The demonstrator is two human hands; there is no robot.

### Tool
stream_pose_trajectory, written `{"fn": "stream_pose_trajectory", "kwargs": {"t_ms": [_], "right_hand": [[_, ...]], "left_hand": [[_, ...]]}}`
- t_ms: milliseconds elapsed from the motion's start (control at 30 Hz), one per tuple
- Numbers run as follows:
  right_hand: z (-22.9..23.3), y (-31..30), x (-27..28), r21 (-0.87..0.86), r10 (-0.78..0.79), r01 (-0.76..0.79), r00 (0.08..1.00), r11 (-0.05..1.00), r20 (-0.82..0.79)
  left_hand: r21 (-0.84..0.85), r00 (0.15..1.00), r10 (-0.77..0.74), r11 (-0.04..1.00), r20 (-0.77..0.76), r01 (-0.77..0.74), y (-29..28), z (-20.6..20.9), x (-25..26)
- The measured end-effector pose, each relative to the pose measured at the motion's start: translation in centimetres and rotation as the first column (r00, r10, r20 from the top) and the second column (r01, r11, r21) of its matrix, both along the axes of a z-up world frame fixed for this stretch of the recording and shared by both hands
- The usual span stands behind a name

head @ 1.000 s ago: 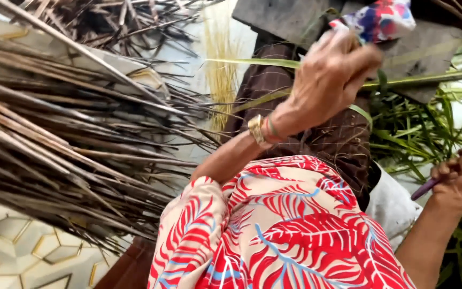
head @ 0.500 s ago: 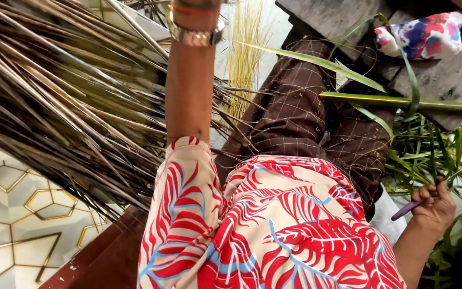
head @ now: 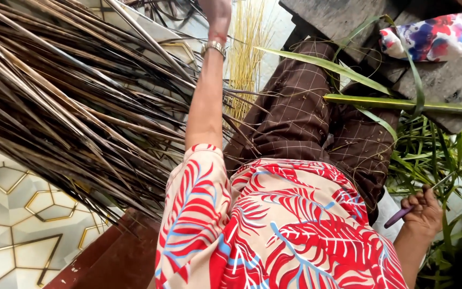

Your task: Stripping thin fibers from palm leaves using a small knife

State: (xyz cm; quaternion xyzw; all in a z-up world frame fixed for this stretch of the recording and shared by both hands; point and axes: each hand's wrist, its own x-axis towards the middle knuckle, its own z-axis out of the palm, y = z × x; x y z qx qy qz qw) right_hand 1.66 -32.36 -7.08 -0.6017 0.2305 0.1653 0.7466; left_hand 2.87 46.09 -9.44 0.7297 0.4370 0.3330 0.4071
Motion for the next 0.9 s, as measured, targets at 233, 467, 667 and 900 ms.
{"fn": "stream_pose_trajectory", "kwargs": {"t_ms": [233, 467, 667, 900], "right_hand": [[-1.4, -0.2, -0.7, -0.033, -0.022, 0.022, 1.000, 0.999, -0.020], [-2.9, -0.3, -1.1, -0.006, -0.045, 0.045, 0.994, 0.999, -0.095], [-4.4, -0.8, -1.0, 0.026, -0.017, 0.020, 0.994, 0.999, -0.107], [-1.2, 4.4, -3.0, -0.063, -0.017, 0.022, 0.996, 0.998, 0.083]], "left_hand": [[-0.223, 0.952, 0.039, 0.968, -0.303, -0.111, -3.8, -13.5, -1.3], [-0.428, 0.810, -0.153, 0.894, -0.566, -0.131, -8.0, -19.6, -5.6], [-0.255, 0.922, 0.009, 0.960, -0.386, -0.116, -10.6, -26.2, -8.2], [-0.290, 0.884, -0.304, 0.935, -0.355, 0.204, -14.4, -11.0, -7.1]]}}
